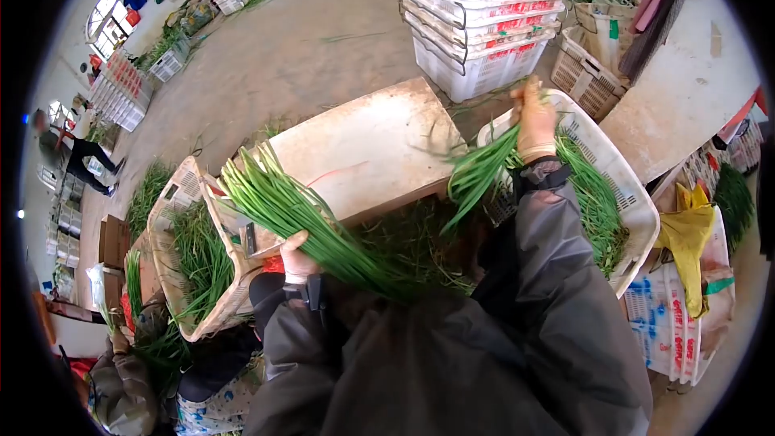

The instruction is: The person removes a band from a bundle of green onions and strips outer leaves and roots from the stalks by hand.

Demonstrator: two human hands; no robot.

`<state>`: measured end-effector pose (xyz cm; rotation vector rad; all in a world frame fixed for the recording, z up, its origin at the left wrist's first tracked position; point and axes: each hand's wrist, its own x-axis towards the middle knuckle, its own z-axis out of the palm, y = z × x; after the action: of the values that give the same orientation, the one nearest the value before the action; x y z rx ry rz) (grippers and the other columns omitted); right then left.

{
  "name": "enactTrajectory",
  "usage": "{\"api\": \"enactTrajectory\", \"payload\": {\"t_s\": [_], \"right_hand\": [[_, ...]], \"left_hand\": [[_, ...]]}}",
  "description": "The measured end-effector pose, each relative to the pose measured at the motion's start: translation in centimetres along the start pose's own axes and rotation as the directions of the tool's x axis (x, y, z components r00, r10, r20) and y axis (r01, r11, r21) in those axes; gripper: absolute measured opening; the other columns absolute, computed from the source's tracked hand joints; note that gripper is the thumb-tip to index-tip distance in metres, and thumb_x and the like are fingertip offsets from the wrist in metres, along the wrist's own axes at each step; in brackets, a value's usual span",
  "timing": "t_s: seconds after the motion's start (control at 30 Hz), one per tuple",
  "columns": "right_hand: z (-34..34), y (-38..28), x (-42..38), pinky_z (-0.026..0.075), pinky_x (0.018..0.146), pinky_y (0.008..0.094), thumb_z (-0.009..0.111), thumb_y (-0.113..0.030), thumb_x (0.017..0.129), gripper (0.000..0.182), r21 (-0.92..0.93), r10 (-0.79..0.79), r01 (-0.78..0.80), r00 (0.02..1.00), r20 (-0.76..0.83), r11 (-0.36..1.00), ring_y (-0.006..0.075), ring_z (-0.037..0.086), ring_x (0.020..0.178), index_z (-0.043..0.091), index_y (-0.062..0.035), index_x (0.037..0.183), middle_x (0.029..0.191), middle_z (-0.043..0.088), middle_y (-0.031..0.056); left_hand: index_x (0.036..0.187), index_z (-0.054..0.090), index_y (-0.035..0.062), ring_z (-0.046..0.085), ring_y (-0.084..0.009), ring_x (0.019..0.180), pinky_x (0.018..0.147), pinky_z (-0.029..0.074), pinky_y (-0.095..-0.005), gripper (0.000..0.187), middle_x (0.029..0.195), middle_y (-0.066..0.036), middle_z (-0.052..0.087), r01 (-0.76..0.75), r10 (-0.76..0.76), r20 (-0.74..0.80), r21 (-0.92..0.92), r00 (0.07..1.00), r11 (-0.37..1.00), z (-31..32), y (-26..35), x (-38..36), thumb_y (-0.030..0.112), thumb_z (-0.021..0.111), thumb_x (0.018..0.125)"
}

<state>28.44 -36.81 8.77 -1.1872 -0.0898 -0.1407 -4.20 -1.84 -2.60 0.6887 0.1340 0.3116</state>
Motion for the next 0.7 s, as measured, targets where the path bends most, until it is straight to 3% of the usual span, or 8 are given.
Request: {"api": "enactTrajectory", "payload": {"t_s": [0.07, 0.13, 0.27, 0.47, 0.53, 0.7], "right_hand": [[0.3, 1.1, -1.2, 0.038, 0.046, 0.0275, 0.060, -0.055, 0.102, 0.053, -0.063, 0.191, -0.185, 0.974, 0.123, 0.981, 0.0108, 0.046, 0.048, 0.064, -0.0060, 0.082, 0.061, 0.050, -0.0022], [2.5, 1.5, -3.0, 0.038, 0.048, 0.0279, 0.046, -0.068, 0.102, 0.067, -0.174, 0.237, -0.212, 0.961, 0.140, 0.962, 0.0114, 0.045, 0.050, 0.063, -0.0060, 0.084, 0.061, 0.046, -0.0024], [5.1, 4.4, -5.0, 0.038, 0.049, 0.0277, 0.051, -0.065, 0.102, 0.061, -0.183, 0.315, -0.281, 0.929, 0.192, 0.942, 0.0113, 0.045, 0.050, 0.061, -0.0079, 0.082, 0.062, 0.047, -0.0022], [7.9, 6.6, -7.4, 0.036, 0.048, 0.0257, 0.061, -0.057, 0.101, 0.055, -0.206, 0.294, -0.244, 0.918, 0.265, 0.948, 0.0093, 0.047, 0.050, 0.062, -0.0073, 0.078, 0.063, 0.052, -0.0016], [8.4, 7.0, -7.8, 0.037, 0.050, 0.0256, 0.061, -0.056, 0.102, 0.054, -0.213, 0.250, -0.192, 0.923, 0.292, 0.958, 0.0093, 0.047, 0.051, 0.062, -0.0069, 0.078, 0.063, 0.052, -0.0013], [8.3, 7.6, -8.0, 0.039, 0.056, 0.0266, 0.062, -0.053, 0.102, 0.052, -0.253, 0.210, -0.130, 0.924, 0.320, 0.959, 0.0098, 0.049, 0.057, 0.063, -0.0061, 0.080, 0.065, 0.053, -0.0014]], "left_hand": [[0.133, 0.057, -0.0048, 0.067, -0.0357, 0.095, 0.088, 0.056, -0.0467, 0.068, 0.109, -0.022, 0.070, 0.044, -0.044, 0.021, -0.002, 0.999, 0.999, 0.2, -0.6, 0.3, 0.022, 0.076, 0.074], [0.134, 0.058, -0.0055, 0.068, -0.0356, 0.097, 0.089, 0.056, -0.0460, 0.070, 0.111, -0.023, 0.071, 0.090, -0.091, 0.015, 0.009, 0.996, 0.996, 0.9, -1.5, 0.5, 0.023, 0.075, 0.073], [0.136, 0.057, -0.0064, 0.071, -0.0372, 0.093, 0.086, 0.059, -0.0475, 0.077, 0.124, -0.028, 0.068, 0.180, -0.180, 0.014, 0.010, 0.984, 0.984, 3.7, -4.4, 1.2, 0.026, 0.073, 0.068], [0.148, 0.045, -0.0053, 0.070, -0.0359, 0.097, 0.082, 0.059, -0.0464, 0.087, 0.138, -0.024, 0.060, 0.453, -0.424, 0.231, -0.094, 0.876, 0.886, 7.4, -8.0, 2.4, 0.016, 0.072, 0.068], [0.151, 0.043, -0.0067, 0.070, -0.0355, 0.099, 0.084, 0.059, -0.0466, 0.088, 0.146, -0.023, 0.057, 0.483, -0.467, 0.169, -0.075, 0.868, 0.872, 6.9, -9.2, 2.4, 0.015, 0.070, 0.070], [0.146, 0.050, -0.0067, 0.070, -0.0340, 0.096, 0.087, 0.058, -0.0459, 0.086, 0.132, -0.023, 0.065, 0.582, -0.570, 0.185, -0.015, 0.801, 0.813, 6.6, -9.9, 2.7, 0.024, 0.069, 0.068]]}}
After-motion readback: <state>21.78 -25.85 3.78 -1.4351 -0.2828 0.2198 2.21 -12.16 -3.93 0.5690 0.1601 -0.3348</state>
